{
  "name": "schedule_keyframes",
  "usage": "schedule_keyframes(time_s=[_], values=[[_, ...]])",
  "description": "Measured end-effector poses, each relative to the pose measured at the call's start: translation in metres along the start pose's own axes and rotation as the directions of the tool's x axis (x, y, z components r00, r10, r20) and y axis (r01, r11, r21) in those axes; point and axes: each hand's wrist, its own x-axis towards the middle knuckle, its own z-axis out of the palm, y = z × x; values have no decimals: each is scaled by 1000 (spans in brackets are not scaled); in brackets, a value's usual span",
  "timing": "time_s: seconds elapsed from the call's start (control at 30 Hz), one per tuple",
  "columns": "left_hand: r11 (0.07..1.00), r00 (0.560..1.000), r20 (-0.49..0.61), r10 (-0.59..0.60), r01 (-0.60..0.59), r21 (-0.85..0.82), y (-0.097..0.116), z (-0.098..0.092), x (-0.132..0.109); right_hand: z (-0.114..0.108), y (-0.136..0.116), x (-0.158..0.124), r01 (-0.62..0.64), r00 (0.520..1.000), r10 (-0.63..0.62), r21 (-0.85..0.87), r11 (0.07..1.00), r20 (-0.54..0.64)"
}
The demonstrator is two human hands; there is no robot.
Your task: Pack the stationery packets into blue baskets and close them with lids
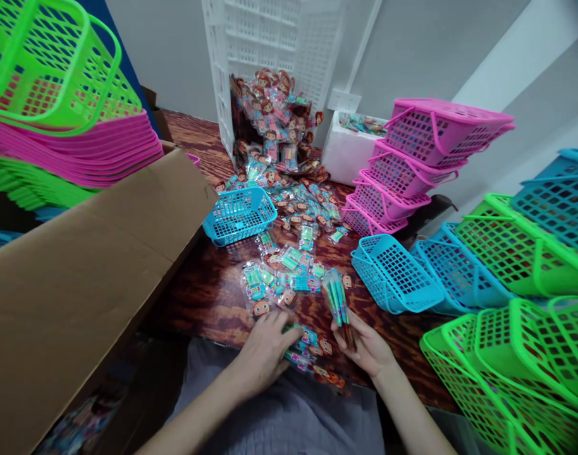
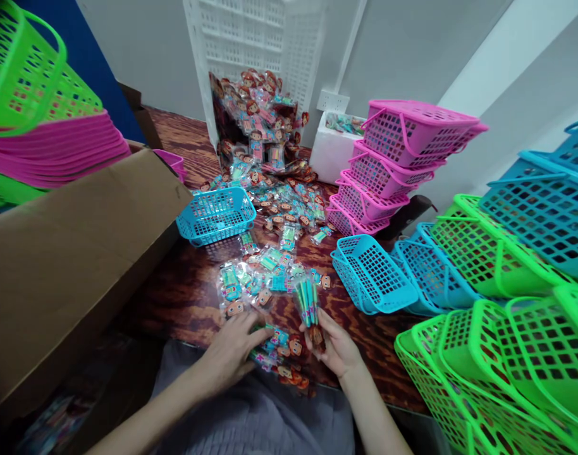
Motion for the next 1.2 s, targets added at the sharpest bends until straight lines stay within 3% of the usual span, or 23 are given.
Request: schedule_keyframes(time_s=[0.17, 0.23, 0.3, 0.37, 0.43, 0.53, 0.6, 0.7, 0.73, 0.8, 0.87, 0.93, 1.03, 1.1, 1.2], values=[[1000, 1000, 0, -1, 1, 12, 0, 0, -1, 4, -3, -3, 3, 1000, -5, -78, 997, -25], [1000, 1000, 10, 6, -6, 30, 1, 0, -1, 6, -9, -4, 36, 997, -49, -193, 981, -63], [999, 999, 25, 20, -21, 47, 2, 0, -2, 10, -19, -6, 115, 978, -175, -411, 905, -113], [997, 998, 35, 52, -53, 49, 5, 0, -1, 17, -27, -10, 216, 928, -365, -697, 684, -71], [996, 996, 29, 83, -84, 31, 7, 3, -1, 26, -30, -17, 274, 875, -474, -909, 314, 100], [996, 994, -65, 90, -89, 17, 7, 14, -4, 44, -20, -28, 265, 870, -375, -946, -190, 319], [991, 963, -234, 132, -121, 63, 5, 24, -8, 54, -10, -32, 232, 885, -294, -891, -391, 360], [962, 837, -480, 265, -192, 196, 2, 30, -11, 66, -2, -33, 156, 906, -253, -823, -547, 339], [953, 802, -521, 292, -197, 231, 1, 29, -10, 70, -2, -33, 131, 914, -246, -810, -571, 321], [938, 782, -532, 325, -196, 286, 0, 23, -7, 76, -5, -32, 89, 932, -236, -802, -590, 277], [917, 814, -459, 356, -210, 339, -2, 14, -2, 80, -8, -33, 72, 946, -219, -816, -574, 237], [899, 879, -313, 361, -239, 366, -5, 4, 2, 79, -13, -34, 96, 956, -189, -849, -520, 224], [925, 958, -118, 262, -215, 314, -11, -3, 6, 68, -21, -33, 156, 966, -134, -913, -378, 221], [946, 977, -62, 204, -180, 270, -15, -4, 8, 57, -27, -29, 171, 975, -91, -947, -273, 202], [954, 978, -66, 198, -177, 241, -17, 0, 11, 45, -32, -21, 216, 974, -43, -969, -123, 222]])
